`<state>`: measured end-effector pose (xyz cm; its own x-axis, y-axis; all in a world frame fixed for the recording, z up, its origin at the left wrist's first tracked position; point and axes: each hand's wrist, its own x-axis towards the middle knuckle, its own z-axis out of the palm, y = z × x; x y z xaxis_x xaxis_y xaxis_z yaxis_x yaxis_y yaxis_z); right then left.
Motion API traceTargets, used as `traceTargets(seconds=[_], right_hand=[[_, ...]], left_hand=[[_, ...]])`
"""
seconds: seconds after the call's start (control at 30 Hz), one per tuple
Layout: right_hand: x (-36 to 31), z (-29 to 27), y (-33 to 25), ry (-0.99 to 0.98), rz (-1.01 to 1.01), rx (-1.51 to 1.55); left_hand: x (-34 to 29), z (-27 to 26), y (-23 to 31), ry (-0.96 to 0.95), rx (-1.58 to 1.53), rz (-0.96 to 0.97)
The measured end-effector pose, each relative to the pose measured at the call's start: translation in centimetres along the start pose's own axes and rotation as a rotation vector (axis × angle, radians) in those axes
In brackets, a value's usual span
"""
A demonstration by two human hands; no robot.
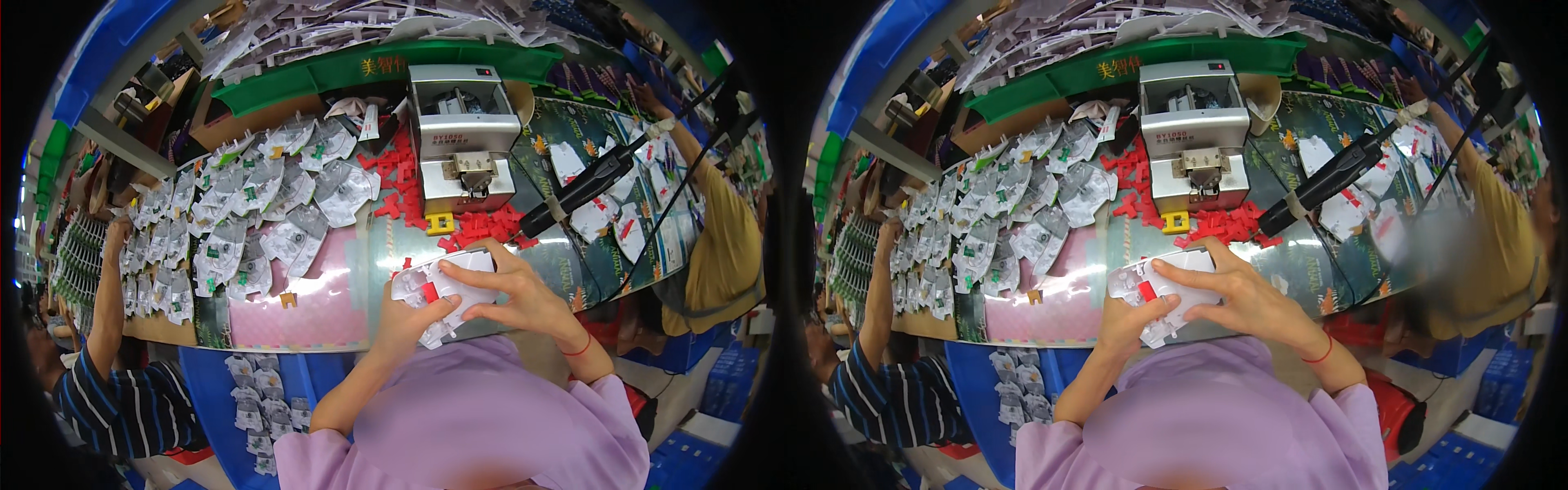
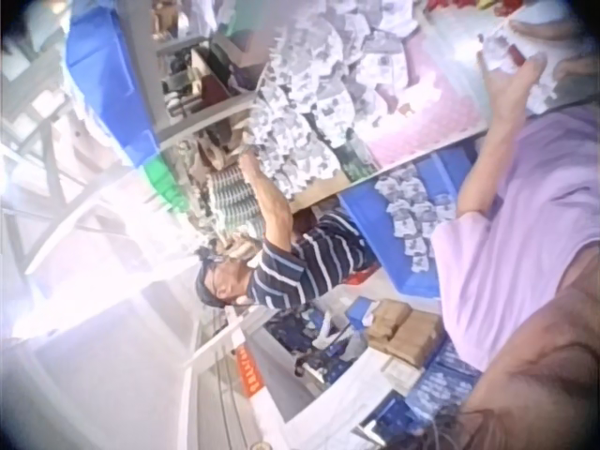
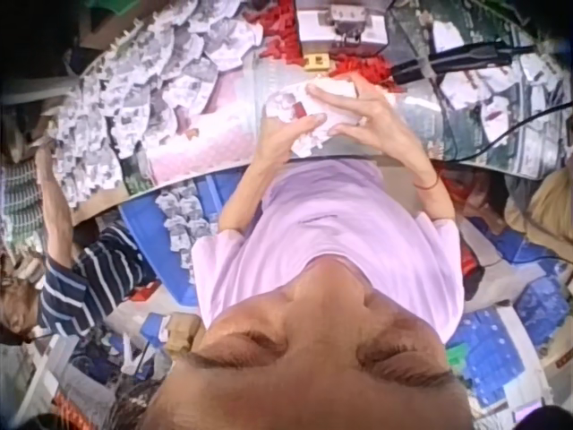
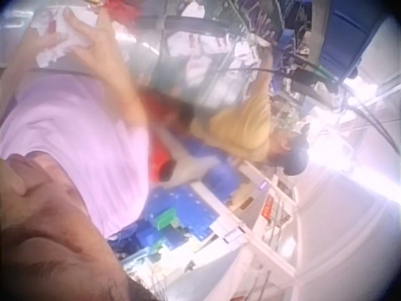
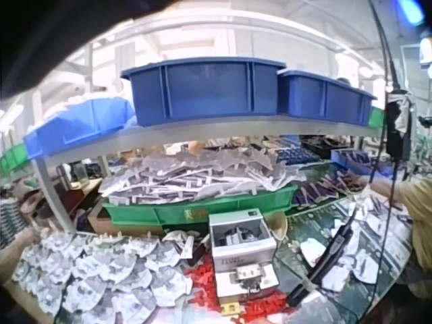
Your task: The person assembles plastic casings by inserting small parts into base housings, placing cover pieces over them, and fastening them together using an electric screwdriver.
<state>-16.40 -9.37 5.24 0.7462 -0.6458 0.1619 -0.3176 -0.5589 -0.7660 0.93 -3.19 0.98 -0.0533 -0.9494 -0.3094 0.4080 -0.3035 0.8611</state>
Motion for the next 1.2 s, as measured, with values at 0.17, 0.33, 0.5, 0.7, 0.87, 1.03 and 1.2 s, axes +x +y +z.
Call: traceTargets(seconds=[0.17,0.33,0.5,0.7,0.87,1.03,1.2], right_hand=[[0.3,-1.9,0.3,0.007,-0.013,0.160],[1.2,-3.2,1.6,0.074,0.059,0.288],[1.9,-1.5,1.0,0.125,-0.073,0.097],[1.8,-0.6,2.0,0.162,-0.088,0.192],[1.6,-0.2,2.0,0.183,-0.041,0.159],[1.1,-1.5,2.7,0.080,-0.008,0.125],[-1.8,-3.2,4.1,0.490,0.091,0.180]], left_hand=[[-0.2,0.1,0.5,-0.017,0.065,0.088],[-0.1,0.9,1.5,-0.112,0.231,0.185],[-0.1,1.1,1.3,-0.129,0.388,0.322],[-0.3,0.9,1.7,-0.166,0.418,0.175],[-0.2,0.9,1.3,-0.146,0.476,0.210],[0.5,0.4,-0.1,-0.134,0.329,-0.031],[0.9,0.8,0.2,-0.003,-0.038,-0.130]])
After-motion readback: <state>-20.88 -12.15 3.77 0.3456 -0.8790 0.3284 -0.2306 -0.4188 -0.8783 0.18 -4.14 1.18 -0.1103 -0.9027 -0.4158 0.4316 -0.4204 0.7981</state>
